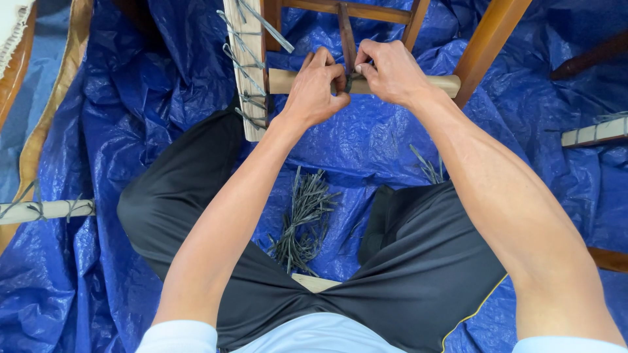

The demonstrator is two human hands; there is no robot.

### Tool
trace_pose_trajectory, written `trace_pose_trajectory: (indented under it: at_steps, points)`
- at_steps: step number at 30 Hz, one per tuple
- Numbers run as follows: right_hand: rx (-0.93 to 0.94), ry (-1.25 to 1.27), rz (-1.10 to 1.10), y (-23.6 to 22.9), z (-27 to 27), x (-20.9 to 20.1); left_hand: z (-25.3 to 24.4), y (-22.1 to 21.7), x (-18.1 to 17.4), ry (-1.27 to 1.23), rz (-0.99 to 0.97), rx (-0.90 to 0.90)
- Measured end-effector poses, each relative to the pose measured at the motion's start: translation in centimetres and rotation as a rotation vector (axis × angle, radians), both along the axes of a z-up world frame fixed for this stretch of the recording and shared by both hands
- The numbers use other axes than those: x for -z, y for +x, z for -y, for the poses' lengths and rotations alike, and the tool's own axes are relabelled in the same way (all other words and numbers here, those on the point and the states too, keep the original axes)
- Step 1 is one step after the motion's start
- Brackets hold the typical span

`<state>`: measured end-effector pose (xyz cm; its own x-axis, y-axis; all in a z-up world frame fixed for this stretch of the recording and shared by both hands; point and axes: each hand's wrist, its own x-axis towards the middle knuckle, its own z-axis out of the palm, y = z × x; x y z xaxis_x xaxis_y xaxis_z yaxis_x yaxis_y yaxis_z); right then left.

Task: Weaving synthetic strips onto a wooden chair frame to create a seat.

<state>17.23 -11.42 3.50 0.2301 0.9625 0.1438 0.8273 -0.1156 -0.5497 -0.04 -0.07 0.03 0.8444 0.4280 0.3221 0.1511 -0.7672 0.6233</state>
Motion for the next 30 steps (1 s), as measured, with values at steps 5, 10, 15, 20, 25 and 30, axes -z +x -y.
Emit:
trace_pose_trajectory:
  at_steps: [5,10,15,20,25,30]
  points:
    - [0.015,0.012,0.018,-0.4,-0.1,0.0,-0.1,0.2,0.4,0.003,-0.017,0.004]
    - [0.056,0.025,0.049,-0.4,-0.5,0.4,-0.2,0.1,0.3,0.017,-0.012,0.030]
    - [-0.002,0.032,-0.001,0.6,-0.4,0.9,-0.1,-0.3,0.1,-0.004,0.006,0.047]
    - [-0.076,0.092,-0.053,0.8,0.6,0.4,0.1,-1.1,0.1,0.031,0.089,0.089]
    - [-0.067,0.207,0.139,-0.3,1.3,-0.9,2.0,-3.5,-0.9,0.098,0.218,0.065]
    - [-0.113,0.322,0.082,-1.6,2.1,-2.5,5.2,-9.0,3.6,0.092,0.267,-0.101]
